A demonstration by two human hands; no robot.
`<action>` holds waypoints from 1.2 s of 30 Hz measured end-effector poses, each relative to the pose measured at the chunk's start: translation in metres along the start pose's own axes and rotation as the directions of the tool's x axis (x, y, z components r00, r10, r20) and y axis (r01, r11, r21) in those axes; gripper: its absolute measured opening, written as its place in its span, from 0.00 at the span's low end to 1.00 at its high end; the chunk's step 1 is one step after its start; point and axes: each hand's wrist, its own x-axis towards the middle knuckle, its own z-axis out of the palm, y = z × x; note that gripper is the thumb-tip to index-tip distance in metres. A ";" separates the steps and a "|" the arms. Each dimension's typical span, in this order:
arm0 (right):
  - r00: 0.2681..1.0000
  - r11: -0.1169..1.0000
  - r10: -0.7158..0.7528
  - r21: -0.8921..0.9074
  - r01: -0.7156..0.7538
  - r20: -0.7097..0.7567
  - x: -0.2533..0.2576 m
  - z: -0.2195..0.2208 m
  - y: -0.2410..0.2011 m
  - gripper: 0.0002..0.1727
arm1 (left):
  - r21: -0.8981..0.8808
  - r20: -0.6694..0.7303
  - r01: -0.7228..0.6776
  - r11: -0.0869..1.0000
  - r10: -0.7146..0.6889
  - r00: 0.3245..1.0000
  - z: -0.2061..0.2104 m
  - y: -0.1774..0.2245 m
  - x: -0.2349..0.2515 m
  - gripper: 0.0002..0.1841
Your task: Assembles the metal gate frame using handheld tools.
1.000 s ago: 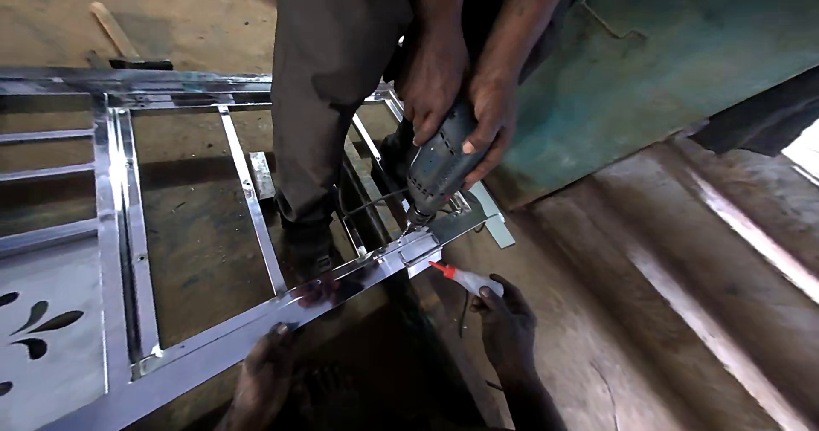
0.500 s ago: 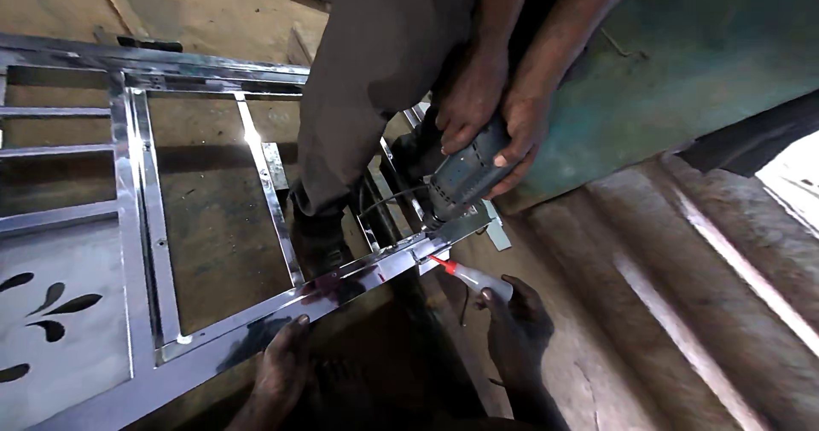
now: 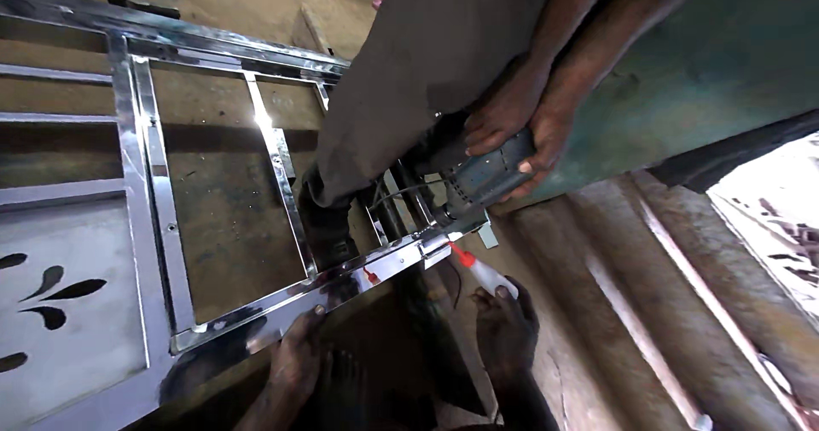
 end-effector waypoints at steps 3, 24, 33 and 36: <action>1.000 0.997 0.013 0.081 -0.014 0.006 -0.004 -0.001 -0.003 0.17 | -0.010 -0.002 -0.004 1.000 0.004 1.000 -0.002 -0.002 0.003 0.07; 0.993 0.964 0.006 0.265 -0.036 0.115 0.003 -0.039 -0.004 0.20 | 0.522 0.553 -0.557 -0.646 -0.242 0.798 0.126 -0.041 0.036 0.59; 0.992 0.955 -0.026 0.296 -0.013 0.126 0.005 -0.028 -0.014 0.20 | 0.408 0.622 -0.800 -0.439 -0.508 0.596 0.131 -0.055 0.035 0.57; 0.994 0.955 -0.034 0.295 0.001 0.106 0.006 -0.029 -0.015 0.21 | 0.589 0.503 -0.772 -0.238 -0.640 0.581 0.120 -0.042 0.005 0.48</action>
